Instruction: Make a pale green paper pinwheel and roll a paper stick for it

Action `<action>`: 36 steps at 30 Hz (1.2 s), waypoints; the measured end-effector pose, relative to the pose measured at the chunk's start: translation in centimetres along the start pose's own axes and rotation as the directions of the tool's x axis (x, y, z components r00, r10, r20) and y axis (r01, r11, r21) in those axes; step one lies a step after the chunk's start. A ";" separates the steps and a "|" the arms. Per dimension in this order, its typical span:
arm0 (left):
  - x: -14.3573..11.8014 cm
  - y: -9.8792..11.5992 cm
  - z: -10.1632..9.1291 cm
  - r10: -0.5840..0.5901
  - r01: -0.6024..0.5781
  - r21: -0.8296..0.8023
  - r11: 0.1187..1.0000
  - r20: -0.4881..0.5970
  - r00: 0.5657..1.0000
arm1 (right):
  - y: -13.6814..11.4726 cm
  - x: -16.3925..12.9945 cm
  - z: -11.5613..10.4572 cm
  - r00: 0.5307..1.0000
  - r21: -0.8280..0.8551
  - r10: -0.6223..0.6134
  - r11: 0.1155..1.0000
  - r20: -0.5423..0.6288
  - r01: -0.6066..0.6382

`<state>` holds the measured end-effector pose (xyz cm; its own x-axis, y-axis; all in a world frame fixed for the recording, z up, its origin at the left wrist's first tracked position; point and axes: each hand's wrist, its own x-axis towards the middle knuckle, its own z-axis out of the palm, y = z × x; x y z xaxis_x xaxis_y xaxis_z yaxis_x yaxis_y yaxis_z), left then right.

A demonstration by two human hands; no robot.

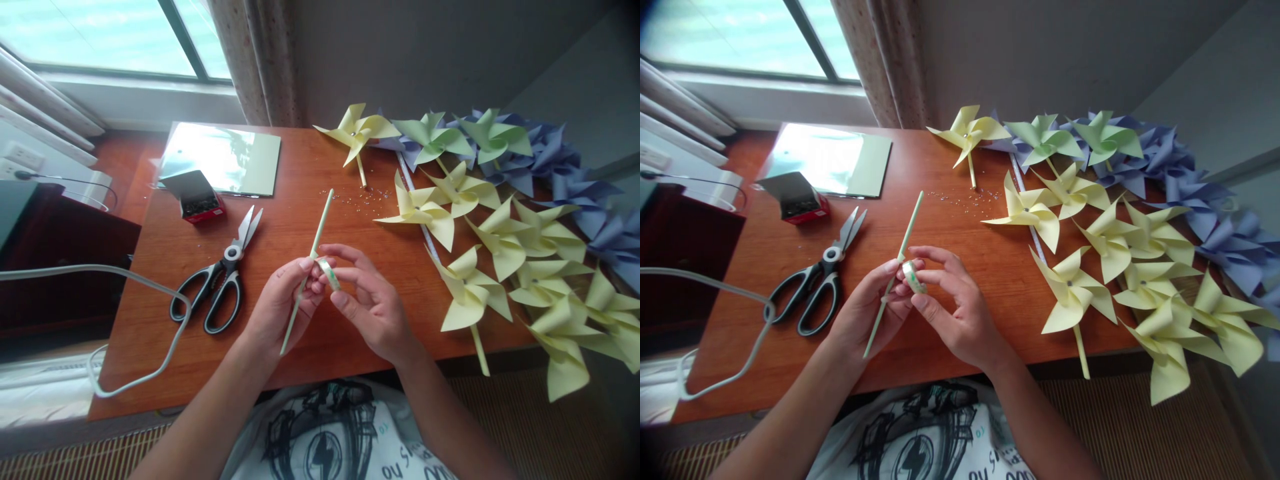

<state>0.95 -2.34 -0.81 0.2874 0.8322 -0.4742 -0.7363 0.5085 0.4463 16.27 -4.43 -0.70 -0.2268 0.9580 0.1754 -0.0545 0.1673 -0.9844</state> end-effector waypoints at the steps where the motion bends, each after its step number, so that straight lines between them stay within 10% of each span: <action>1: 0.0 0.0 0.0 0.000 0.000 0.007 1.000 0.005 1.000 | 0.0 0.0 0.0 1.000 0.002 0.000 1.000 -0.013 0.000; 36: -0.7 -0.3 -0.1 0.149 -0.166 0.269 0.949 0.082 0.985 | -0.3 -0.6 -0.6 0.995 -0.042 0.097 0.994 -0.023 -0.098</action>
<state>0.95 -3.06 -0.69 0.2237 0.9141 -0.3383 -0.5819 0.4037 0.7060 17.05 -4.94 -0.49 -0.2087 0.9748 0.0785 0.0086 0.0821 -0.9966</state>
